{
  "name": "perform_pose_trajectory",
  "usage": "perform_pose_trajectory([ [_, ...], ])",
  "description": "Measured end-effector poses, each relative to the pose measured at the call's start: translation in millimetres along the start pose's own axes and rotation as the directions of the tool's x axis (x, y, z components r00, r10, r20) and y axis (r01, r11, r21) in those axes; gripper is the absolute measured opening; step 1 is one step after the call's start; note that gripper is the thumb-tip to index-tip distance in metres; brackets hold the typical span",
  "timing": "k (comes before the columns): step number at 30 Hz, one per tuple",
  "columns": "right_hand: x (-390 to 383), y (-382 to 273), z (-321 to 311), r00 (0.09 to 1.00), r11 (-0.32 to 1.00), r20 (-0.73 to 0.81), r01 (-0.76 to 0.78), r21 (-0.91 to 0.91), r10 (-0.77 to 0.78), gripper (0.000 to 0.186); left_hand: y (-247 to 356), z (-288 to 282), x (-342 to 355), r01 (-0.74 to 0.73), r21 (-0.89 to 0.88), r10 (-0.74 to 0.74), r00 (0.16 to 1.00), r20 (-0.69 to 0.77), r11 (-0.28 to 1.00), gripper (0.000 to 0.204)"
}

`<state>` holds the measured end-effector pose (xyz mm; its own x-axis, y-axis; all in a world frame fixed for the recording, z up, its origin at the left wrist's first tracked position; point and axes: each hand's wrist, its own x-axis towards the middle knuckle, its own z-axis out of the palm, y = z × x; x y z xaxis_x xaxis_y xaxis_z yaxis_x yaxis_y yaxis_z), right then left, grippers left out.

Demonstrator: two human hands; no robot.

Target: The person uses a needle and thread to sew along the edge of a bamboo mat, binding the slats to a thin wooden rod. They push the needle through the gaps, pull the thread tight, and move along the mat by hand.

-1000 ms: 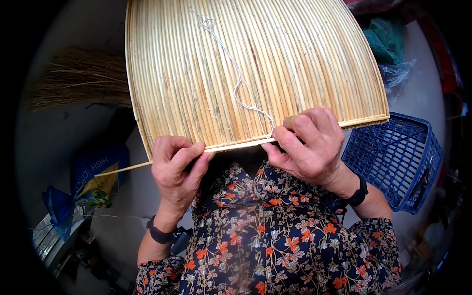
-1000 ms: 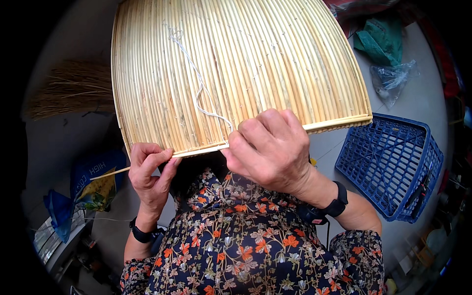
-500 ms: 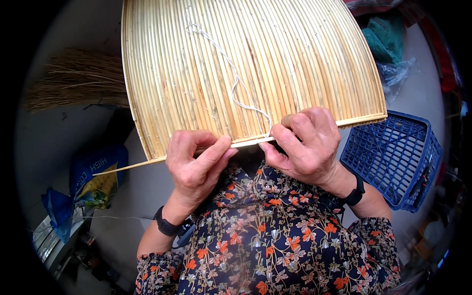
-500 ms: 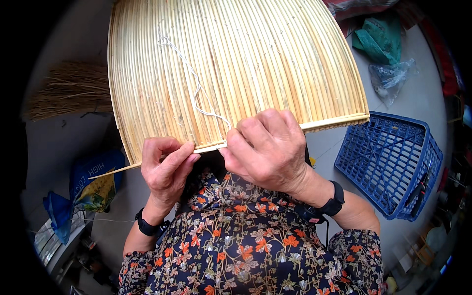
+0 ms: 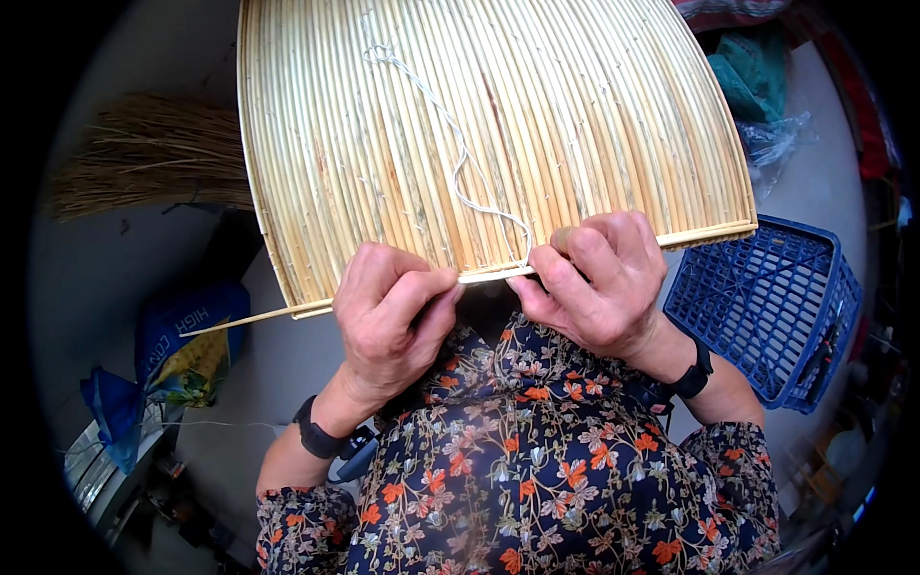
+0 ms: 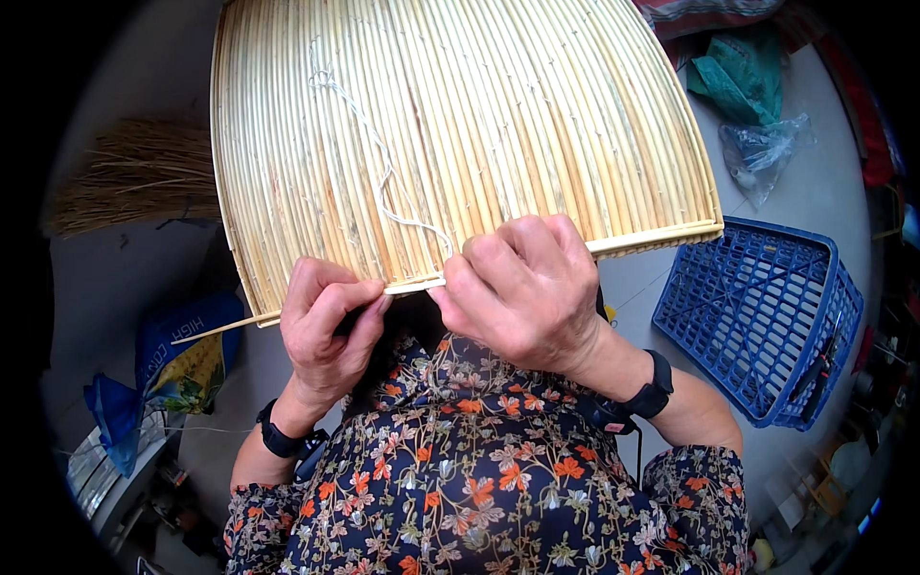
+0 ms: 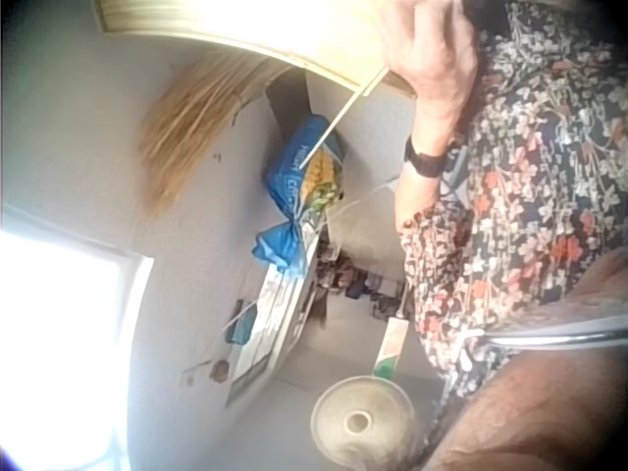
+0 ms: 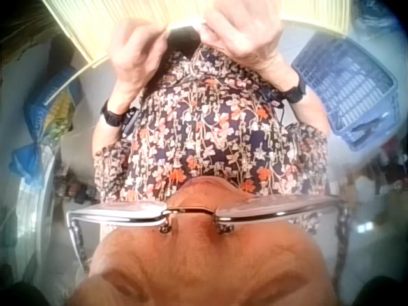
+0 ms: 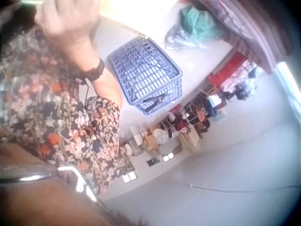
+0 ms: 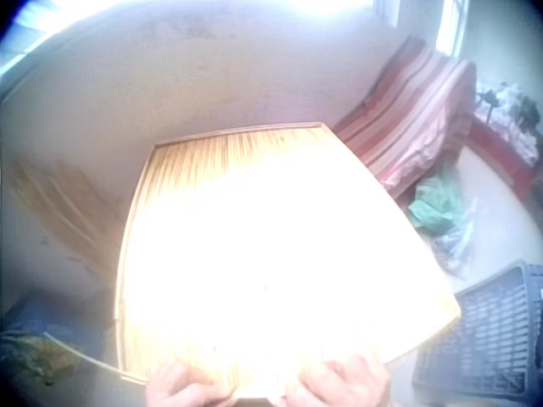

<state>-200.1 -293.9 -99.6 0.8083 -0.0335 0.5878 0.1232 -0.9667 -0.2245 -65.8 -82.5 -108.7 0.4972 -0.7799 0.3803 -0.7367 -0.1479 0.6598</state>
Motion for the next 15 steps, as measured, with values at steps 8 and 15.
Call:
perform_pose_trajectory([
  [8,-3,-2,9,1.0,1.0,-0.025,-0.009,-0.022,0.008,0.021,-5,13,-3,-0.073,0.068,0.076,0.996,-0.046,0.995,0.023],
  [15,-5,2,10,1.0,1.0,-0.022,-0.001,-0.001,0.001,0.021,-6,19,-2,-0.027,0.049,0.032,0.996,-0.087,0.998,0.021],
])
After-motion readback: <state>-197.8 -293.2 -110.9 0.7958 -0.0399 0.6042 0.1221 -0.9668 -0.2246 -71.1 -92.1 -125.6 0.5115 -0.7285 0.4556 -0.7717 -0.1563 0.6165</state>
